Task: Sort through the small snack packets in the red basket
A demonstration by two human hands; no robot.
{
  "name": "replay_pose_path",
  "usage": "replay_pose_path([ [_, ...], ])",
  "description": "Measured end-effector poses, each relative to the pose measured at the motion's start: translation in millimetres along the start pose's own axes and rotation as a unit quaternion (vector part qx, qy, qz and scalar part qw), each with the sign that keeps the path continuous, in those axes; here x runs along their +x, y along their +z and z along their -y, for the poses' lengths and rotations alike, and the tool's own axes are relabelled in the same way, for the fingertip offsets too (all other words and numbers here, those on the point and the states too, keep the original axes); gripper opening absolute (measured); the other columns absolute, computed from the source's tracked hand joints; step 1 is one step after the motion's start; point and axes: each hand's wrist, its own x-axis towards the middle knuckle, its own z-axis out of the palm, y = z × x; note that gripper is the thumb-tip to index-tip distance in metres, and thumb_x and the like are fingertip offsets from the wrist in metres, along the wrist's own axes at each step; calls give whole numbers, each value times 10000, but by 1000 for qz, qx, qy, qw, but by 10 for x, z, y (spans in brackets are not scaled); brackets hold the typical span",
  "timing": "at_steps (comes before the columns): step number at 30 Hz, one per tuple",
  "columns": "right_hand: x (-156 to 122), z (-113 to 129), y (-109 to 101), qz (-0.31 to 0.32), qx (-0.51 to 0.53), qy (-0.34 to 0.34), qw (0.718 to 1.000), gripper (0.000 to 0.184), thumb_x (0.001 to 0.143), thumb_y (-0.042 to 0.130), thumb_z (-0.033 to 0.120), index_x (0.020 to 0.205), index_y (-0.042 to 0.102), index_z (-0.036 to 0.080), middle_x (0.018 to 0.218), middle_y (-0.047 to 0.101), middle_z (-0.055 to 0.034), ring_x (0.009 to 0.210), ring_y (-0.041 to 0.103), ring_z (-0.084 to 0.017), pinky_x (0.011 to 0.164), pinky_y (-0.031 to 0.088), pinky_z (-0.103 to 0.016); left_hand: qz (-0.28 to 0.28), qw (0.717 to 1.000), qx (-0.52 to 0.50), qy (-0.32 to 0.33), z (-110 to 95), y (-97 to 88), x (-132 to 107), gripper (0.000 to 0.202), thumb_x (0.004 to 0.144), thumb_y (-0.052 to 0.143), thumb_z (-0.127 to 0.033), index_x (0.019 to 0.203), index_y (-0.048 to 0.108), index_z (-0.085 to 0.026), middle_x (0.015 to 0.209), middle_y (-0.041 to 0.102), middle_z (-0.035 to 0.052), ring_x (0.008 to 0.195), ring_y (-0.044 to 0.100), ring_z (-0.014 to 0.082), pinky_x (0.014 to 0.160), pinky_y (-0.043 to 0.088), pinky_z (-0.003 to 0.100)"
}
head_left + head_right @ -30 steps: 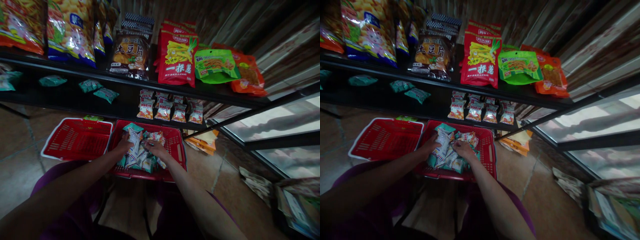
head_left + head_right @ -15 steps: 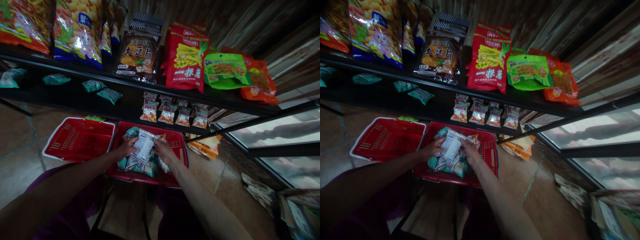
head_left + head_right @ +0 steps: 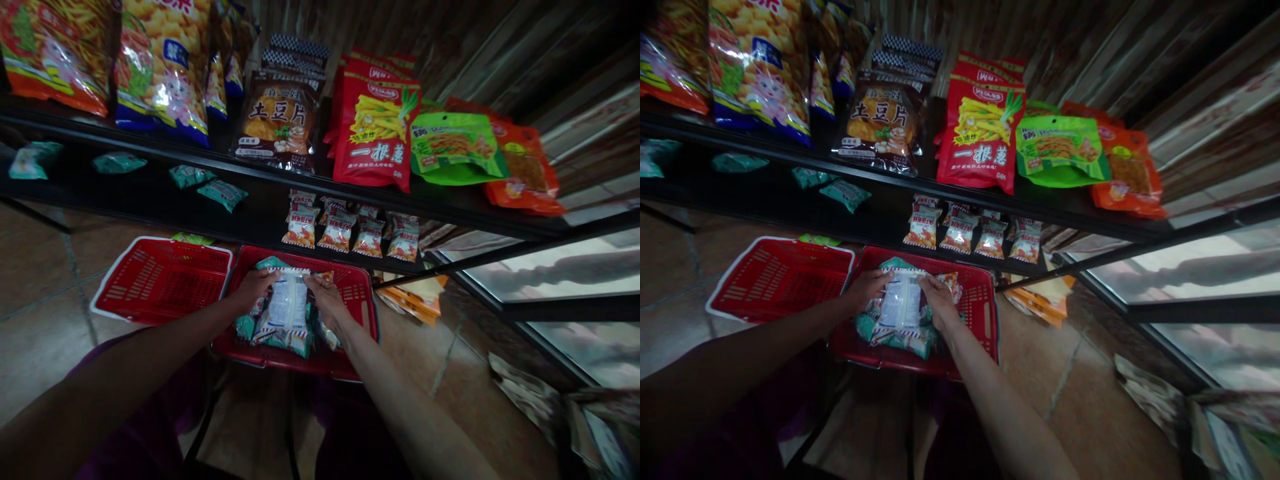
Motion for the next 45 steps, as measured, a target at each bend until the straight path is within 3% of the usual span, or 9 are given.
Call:
replay_pose_path([
  [6, -76, 43, -58, 23, 3, 107, 994, 412, 606, 828, 427, 896, 635, 208, 825, 718, -23, 697, 658, -162, 622, 535, -296, -108, 986, -124, 31, -61, -9, 156, 336, 598, 781, -406, 717, 601, -148, 563, 587, -16, 501, 541, 94, 530, 462, 225],
  [10, -151, -38, -68, 45, 49, 158, 985, 272, 655, 822, 232, 800, 601, 168, 759, 718, -61, 713, 694, -168, 682, 567, -296, -164, 973, -160, 10, -109, -29, 175, 247, 646, 763, -297, 673, 574, -140, 541, 584, -18, 476, 533, 77, 502, 457, 196],
  [14, -198, -105, -52, 25, 101, 163, 981, 214, 699, 763, 124, 719, 559, 186, 663, 694, -10, 630, 681, -135, 637, 561, -256, -173, 969, -175, -5, -151, 21, 112, 134, 704, 715, -209, 695, 607, -130, 586, 630, 10, 497, 569, 90, 523, 488, 212],
  [19, -221, -99, -84, 36, 79, 119, 989, 192, 670, 772, 124, 680, 586, 172, 592, 657, 15, 519, 610, -82, 563, 510, -193, -165, 971, -176, 10, -184, 21, 107, 98, 730, 679, -185, 677, 616, -132, 599, 641, 15, 491, 573, 101, 489, 474, 217],
  [24, -261, -127, -134, 35, 29, -1, 999, 327, 579, 837, 271, 579, 521, 185, 544, 601, 39, 514, 562, -82, 541, 466, -203, -162, 968, -189, 43, -242, -41, 145, 159, 681, 709, -219, 599, 591, -151, 590, 634, -2, 527, 580, 102, 549, 489, 226],
  [27, -292, -127, -151, 39, 6, -47, 998, 322, 581, 823, 340, 608, 540, 189, 538, 572, 53, 510, 530, -81, 548, 452, -218, -151, 970, -182, 54, -293, -50, 135, 182, 615, 742, -220, 568, 579, -154, 560, 610, -14, 508, 558, 98, 545, 473, 227],
  [34, -322, -63, -171, 21, -5, -25, 999, 382, 499, 835, 372, 581, 506, 196, 520, 527, 63, 516, 505, -88, 539, 429, -229, -134, 975, -162, 79, -292, -61, 122, 184, 542, 759, -234, 606, 615, -141, 593, 638, 7, 559, 575, 120, 563, 473, 240],
  [39, -306, 2, -239, 22, -28, -65, 997, 286, 552, 800, 356, 648, 579, 202, 558, 545, 60, 524, 476, -82, 565, 421, -230, -95, 980, -151, 89, -284, -68, 86, 127, 565, 731, -196, 601, 623, -140, 596, 630, 5, 572, 564, 112, 582, 468, 236],
  [45, -292, -13, -275, 12, -60, -95, 994, 222, 588, 741, 345, 706, 614, 204, 605, 579, 39, 564, 469, -104, 573, 384, -239, -107, 981, -130, 99, -353, -14, 35, 130, 625, 702, -159, 554, 595, -155, 557, 578, -20, 541, 519, 97, 578, 451, 230],
])
